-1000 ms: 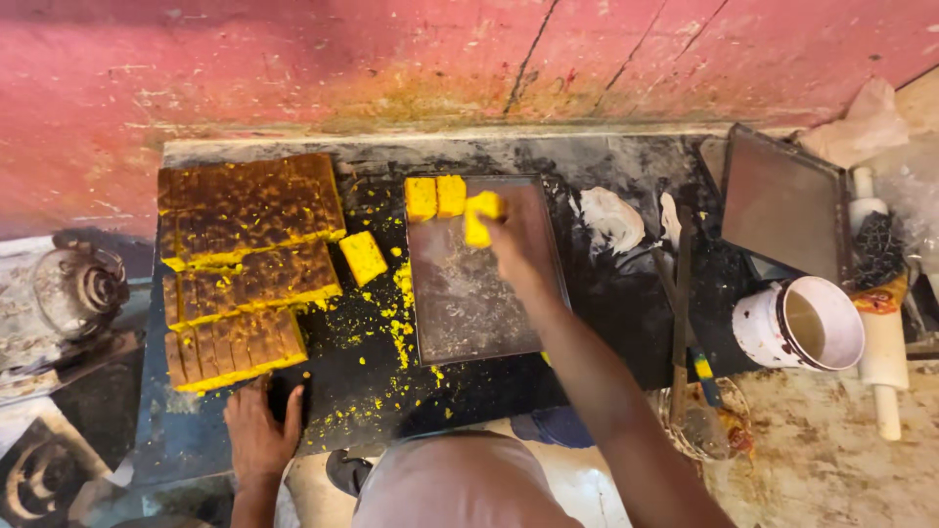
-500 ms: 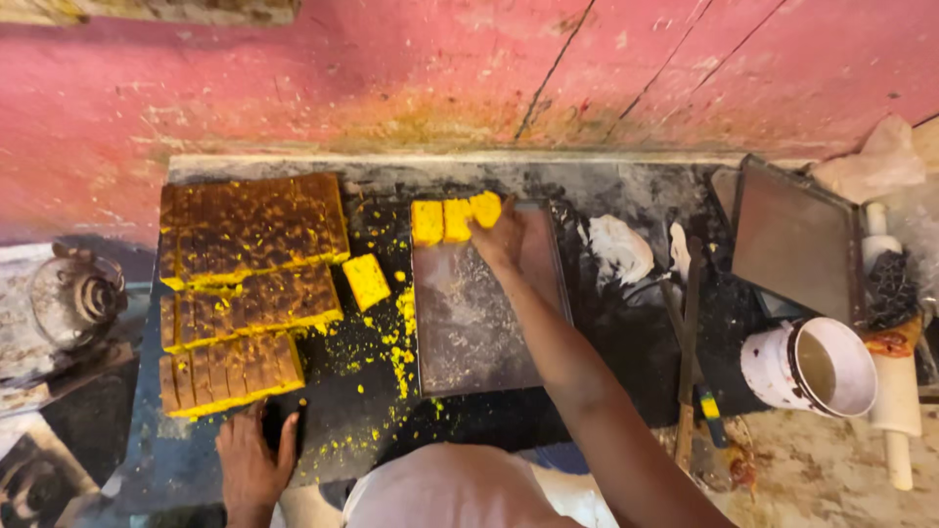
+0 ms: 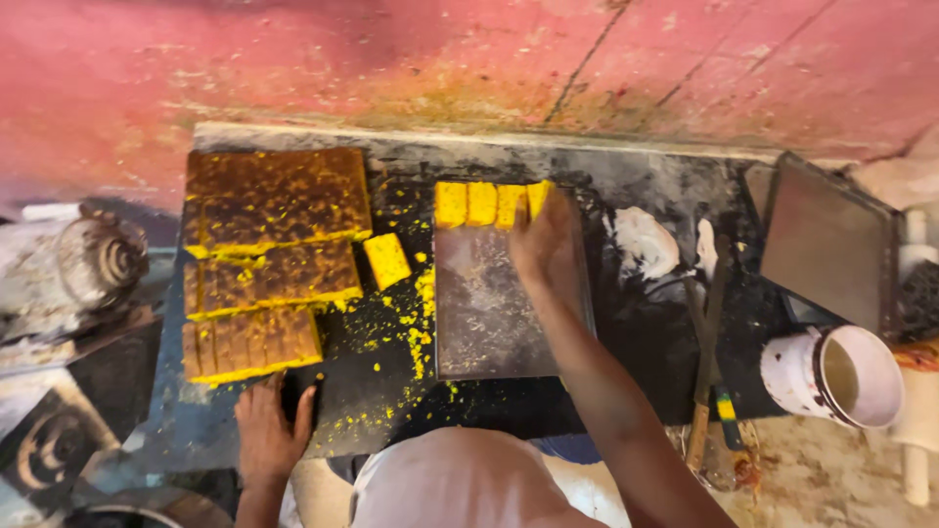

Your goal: The person cuts large slabs of yellow and brown confectionery into smaller rectangular bars using a long knife and then arranges the pieces onto a metal tray.

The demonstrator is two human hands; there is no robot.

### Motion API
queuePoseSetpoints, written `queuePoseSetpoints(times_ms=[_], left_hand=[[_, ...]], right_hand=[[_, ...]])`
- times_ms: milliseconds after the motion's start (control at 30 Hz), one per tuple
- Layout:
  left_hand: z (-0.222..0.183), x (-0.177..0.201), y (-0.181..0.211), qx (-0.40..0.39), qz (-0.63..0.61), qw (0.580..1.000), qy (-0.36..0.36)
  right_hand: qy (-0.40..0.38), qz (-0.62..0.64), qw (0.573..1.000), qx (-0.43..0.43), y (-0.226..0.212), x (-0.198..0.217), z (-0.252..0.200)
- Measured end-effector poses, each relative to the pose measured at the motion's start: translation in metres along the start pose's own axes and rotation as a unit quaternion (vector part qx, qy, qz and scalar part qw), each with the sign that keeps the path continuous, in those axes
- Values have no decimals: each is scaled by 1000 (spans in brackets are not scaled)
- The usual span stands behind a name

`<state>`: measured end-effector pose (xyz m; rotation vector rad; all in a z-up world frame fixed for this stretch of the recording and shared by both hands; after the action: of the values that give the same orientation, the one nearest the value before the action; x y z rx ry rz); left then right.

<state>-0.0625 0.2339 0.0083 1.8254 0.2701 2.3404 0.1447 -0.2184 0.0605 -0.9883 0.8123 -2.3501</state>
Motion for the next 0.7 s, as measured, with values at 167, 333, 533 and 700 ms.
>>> queuePoseSetpoints(times_ms=[167, 333, 533, 700], left_hand=[[1, 6, 1, -8, -13, 1000, 18], [3, 7, 0, 4, -11, 1000, -3], [-3, 5, -3, -2, -24, 1000, 10], [-1, 0, 0, -16, -37, 999, 12]], right_hand=[[-368, 331, 868, -47, -143, -99, -141], [-434, 312, 831, -155, -198, -153, -219], [-387, 499, 614, -473, -131, -156, -240], [-228, 688, 448, -523, -51, -95, -183]])
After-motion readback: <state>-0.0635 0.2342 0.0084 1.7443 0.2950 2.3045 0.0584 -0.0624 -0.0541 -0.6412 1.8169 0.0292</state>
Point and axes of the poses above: each hand's wrist, its own z-axis towards the middle knuckle, its own x-axis out of the back of the hand, y = z × x, the point moved 8 cm from there along z, towards the middle knuckle, and after that the axes turned 14 degrees about z, right-handed, at the moved point
